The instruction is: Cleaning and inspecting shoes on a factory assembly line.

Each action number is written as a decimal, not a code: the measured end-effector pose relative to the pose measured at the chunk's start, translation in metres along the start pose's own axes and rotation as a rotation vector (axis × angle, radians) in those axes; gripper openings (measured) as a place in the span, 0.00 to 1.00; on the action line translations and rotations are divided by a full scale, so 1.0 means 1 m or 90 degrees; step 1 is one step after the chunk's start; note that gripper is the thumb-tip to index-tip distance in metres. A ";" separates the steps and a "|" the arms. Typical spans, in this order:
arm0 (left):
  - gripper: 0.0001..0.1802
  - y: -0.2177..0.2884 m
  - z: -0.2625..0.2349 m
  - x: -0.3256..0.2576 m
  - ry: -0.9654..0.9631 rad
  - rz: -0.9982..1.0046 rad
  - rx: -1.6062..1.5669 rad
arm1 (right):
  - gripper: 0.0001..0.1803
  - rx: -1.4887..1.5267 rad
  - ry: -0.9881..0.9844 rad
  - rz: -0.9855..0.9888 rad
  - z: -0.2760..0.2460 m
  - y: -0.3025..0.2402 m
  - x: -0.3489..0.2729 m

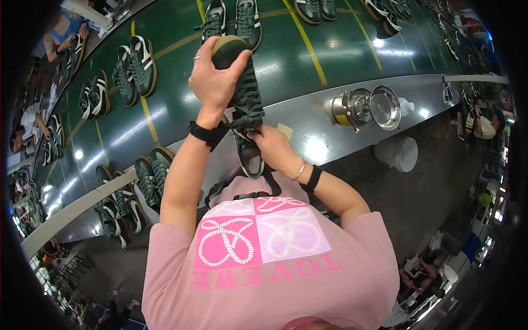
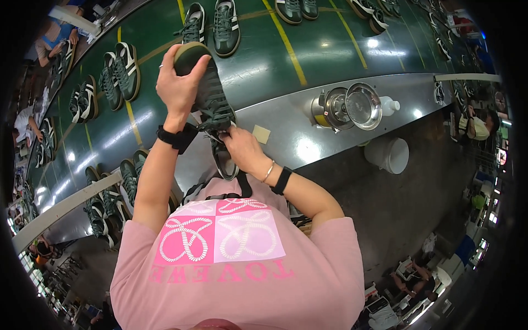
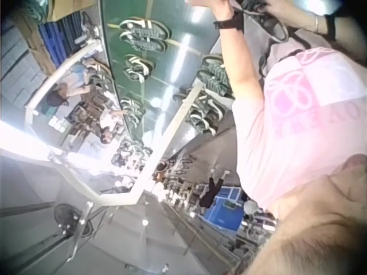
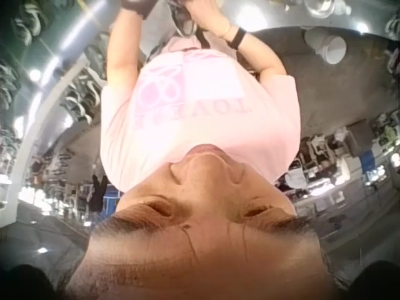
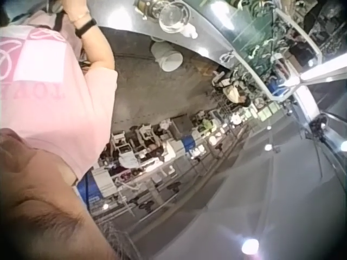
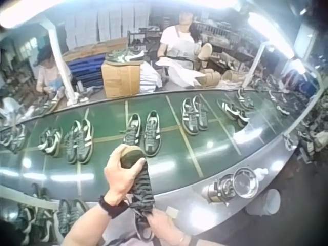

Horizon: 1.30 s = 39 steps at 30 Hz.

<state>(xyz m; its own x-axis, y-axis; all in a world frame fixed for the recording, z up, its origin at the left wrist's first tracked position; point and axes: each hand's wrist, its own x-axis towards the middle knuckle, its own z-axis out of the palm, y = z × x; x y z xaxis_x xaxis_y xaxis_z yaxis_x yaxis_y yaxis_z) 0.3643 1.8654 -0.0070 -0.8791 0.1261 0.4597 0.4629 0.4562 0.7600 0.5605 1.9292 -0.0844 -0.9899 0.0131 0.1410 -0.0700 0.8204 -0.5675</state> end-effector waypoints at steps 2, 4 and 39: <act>0.31 0.002 0.005 0.000 -0.008 -0.006 -0.013 | 0.11 -0.005 0.008 0.006 -0.002 0.005 -0.004; 0.31 0.005 0.005 0.001 -0.017 -0.017 -0.014 | 0.11 -0.002 0.016 0.008 0.007 0.007 0.000; 0.38 -0.218 -0.019 -0.116 -0.471 -0.391 0.137 | 0.12 -0.347 0.355 0.338 -0.203 0.179 -0.093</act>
<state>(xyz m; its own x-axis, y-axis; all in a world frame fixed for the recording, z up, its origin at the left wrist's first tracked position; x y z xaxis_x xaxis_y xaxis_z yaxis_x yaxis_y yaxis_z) 0.3675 1.7348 -0.2168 -0.8435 0.2993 -0.4461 -0.0643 0.7681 0.6370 0.6654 2.1908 -0.0345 -0.6646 0.6175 0.4207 0.5795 0.7814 -0.2313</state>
